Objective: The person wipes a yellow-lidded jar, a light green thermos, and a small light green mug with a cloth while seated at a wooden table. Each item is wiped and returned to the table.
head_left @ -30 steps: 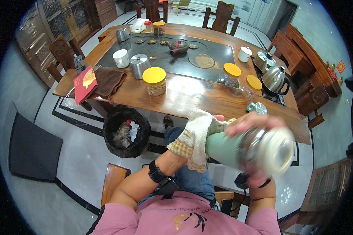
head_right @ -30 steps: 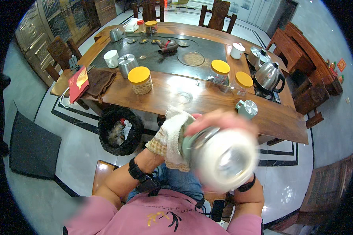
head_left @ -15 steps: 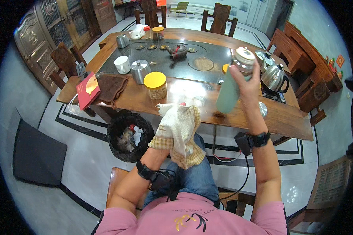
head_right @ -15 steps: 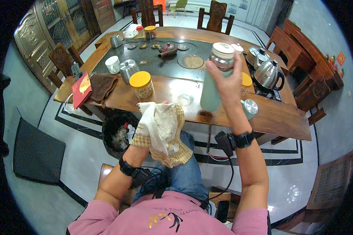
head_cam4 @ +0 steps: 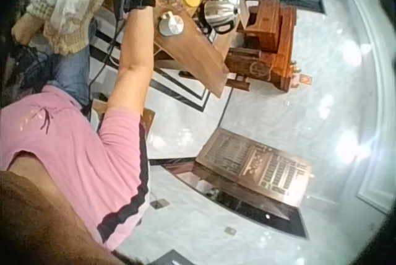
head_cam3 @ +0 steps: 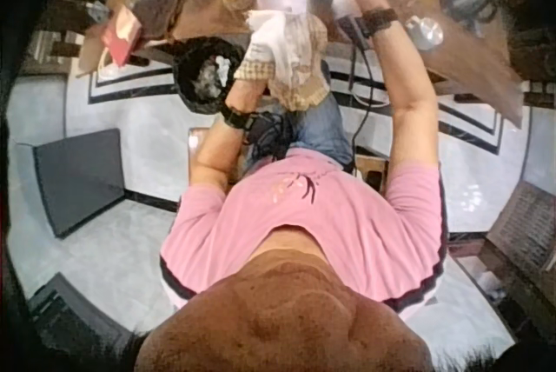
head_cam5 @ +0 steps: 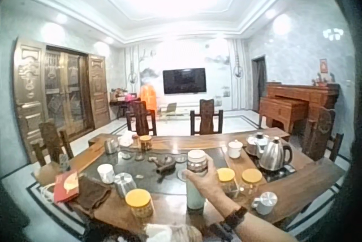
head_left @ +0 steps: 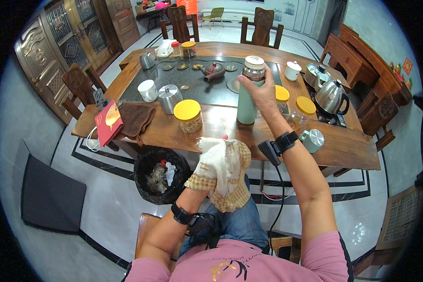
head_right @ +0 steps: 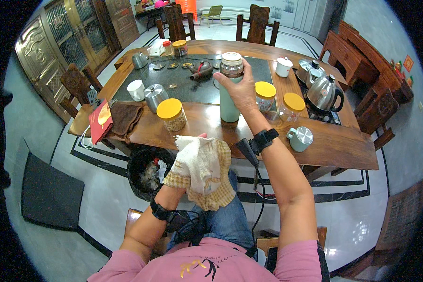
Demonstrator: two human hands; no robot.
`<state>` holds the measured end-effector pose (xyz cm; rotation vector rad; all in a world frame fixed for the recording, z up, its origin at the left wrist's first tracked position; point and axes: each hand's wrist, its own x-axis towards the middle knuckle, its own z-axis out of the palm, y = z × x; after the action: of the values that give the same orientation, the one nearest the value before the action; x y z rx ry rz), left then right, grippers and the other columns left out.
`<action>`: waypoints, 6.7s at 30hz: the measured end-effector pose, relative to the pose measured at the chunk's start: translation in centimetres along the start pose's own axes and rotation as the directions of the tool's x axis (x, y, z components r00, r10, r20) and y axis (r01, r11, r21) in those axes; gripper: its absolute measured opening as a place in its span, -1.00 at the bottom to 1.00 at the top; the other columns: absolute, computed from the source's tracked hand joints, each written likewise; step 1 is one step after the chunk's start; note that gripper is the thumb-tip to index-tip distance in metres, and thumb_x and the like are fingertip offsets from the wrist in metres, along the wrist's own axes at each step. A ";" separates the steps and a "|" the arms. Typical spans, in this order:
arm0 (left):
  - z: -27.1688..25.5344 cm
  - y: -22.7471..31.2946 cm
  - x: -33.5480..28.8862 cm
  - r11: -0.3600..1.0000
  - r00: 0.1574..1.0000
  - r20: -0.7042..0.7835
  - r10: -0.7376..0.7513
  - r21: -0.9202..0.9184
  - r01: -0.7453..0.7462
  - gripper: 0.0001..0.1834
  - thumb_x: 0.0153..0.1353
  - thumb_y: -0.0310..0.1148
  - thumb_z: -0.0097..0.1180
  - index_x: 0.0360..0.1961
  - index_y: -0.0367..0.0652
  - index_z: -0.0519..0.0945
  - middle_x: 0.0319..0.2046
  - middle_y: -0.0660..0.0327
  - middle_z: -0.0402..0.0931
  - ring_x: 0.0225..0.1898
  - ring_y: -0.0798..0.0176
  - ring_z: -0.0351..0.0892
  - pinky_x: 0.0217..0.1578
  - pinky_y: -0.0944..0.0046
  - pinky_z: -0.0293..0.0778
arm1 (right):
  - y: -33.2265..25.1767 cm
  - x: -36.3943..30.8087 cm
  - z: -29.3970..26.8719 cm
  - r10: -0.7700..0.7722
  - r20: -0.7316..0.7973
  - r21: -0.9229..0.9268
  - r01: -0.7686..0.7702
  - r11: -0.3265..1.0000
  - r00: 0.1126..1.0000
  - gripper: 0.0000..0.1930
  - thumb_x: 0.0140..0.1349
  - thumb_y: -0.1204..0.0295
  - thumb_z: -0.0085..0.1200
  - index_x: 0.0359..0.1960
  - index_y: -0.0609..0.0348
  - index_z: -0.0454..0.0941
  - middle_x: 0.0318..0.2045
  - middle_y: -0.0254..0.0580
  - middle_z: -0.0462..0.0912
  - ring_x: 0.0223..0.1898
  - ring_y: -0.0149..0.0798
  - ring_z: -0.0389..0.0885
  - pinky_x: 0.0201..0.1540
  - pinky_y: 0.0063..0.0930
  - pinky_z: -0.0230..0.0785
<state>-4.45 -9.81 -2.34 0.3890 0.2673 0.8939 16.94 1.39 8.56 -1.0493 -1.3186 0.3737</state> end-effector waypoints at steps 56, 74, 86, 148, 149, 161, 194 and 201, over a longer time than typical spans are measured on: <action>5.2 -9.8 0.6 0.995 0.972 0.232 0.024 -0.103 0.001 -0.50 0.46 -0.01 -0.08 0.28 -0.06 0.38 0.13 0.21 0.51 0.13 0.21 0.54 0.13 0.16 0.54 | -6.9 -19.4 -7.9 0.251 0.130 0.322 -0.280 0.904 0.959 -0.23 0.45 -0.14 -0.17 0.37 0.31 0.12 0.23 0.05 0.40 0.27 -0.20 0.37 0.33 -0.30 0.20; 6.5 -6.6 -0.6 -0.433 0.733 0.612 0.297 0.770 -0.468 -0.37 0.23 -0.14 0.12 0.27 -0.21 0.36 0.20 0.00 0.39 0.30 -0.06 0.28 0.34 -0.03 0.13 | -11.3 -18.3 -6.1 0.444 0.001 0.390 -0.409 0.825 0.896 -0.32 0.44 -0.13 -0.12 0.22 0.33 0.34 0.03 -0.12 0.54 0.05 -0.31 0.50 0.18 -0.41 0.31; 5.0 -2.2 -1.7 -0.548 0.836 0.547 0.039 0.711 -0.440 -0.34 0.11 -0.24 0.23 0.27 -0.13 0.42 0.25 -0.01 0.36 0.29 -0.10 0.34 0.36 -0.04 0.20 | -11.7 -19.3 -6.4 0.082 -0.031 0.091 -0.079 0.993 0.996 -0.02 0.07 -0.22 0.31 0.26 0.38 0.27 0.06 -0.04 0.43 0.09 -0.18 0.48 0.16 -0.33 0.33; 5.6 -6.1 -1.5 -0.425 0.688 0.711 0.144 0.673 -0.606 -0.56 0.30 -0.32 0.02 0.18 -0.20 0.39 0.01 0.06 0.44 0.09 0.01 0.45 0.17 0.11 0.37 | -9.5 -17.7 -8.9 -0.059 0.362 -0.450 0.230 0.863 0.930 -0.61 0.35 0.15 0.10 -0.28 0.32 0.64 -0.43 -0.05 0.67 -0.42 -0.14 0.64 -0.34 -0.34 0.42; 5.3 -6.0 -1.2 -0.393 0.741 0.648 0.178 0.737 -0.550 -0.61 0.29 -0.34 0.02 0.12 -0.21 0.41 -0.04 0.01 0.44 0.05 -0.03 0.46 0.13 0.09 0.39 | -9.5 -17.8 -8.8 -0.150 0.455 -0.520 0.398 0.756 0.878 -0.60 0.31 0.12 0.15 -0.31 0.31 0.63 -0.46 -0.04 0.65 -0.45 -0.09 0.62 -0.37 -0.31 0.42; 6.1 -6.9 -2.6 0.819 0.970 0.149 0.194 0.520 -0.244 -0.34 0.20 -0.45 0.30 0.30 -0.19 0.30 0.13 0.16 0.43 0.12 0.34 0.45 0.12 0.28 0.46 | -9.5 -18.5 -7.0 0.488 0.028 0.090 -0.488 0.868 0.873 -0.42 0.47 -0.05 -0.20 -0.01 0.31 0.53 -0.20 -0.16 0.63 -0.15 -0.35 0.55 -0.03 -0.51 0.36; 6.3 -6.2 -4.8 0.675 0.984 0.060 0.170 0.720 -0.161 -0.36 0.14 -0.57 0.33 0.24 -0.31 0.36 0.07 0.07 0.54 0.04 0.18 0.60 0.09 0.19 0.57 | -11.5 -17.1 -7.9 0.762 0.162 0.719 -0.604 0.344 0.627 -0.45 0.44 -0.06 -0.22 0.05 0.20 0.50 -0.06 0.01 0.65 0.04 -0.08 0.64 0.17 -0.17 0.45; 5.6 -6.7 -5.1 0.167 0.911 0.347 0.224 0.907 -0.386 -0.48 -0.03 -0.28 0.41 0.02 -0.07 0.61 0.13 0.01 0.48 0.20 -0.08 0.41 0.28 -0.05 0.25 | -12.0 -18.3 -6.8 0.717 0.373 0.764 -0.634 0.124 0.590 -0.51 0.44 0.03 -0.20 -0.03 0.24 0.55 -0.07 -0.05 0.68 -0.04 -0.17 0.66 0.07 -0.28 0.51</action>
<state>-0.68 -18.84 0.08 1.7918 0.6477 1.0037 14.26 -21.32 7.75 -0.6778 -0.2683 1.5329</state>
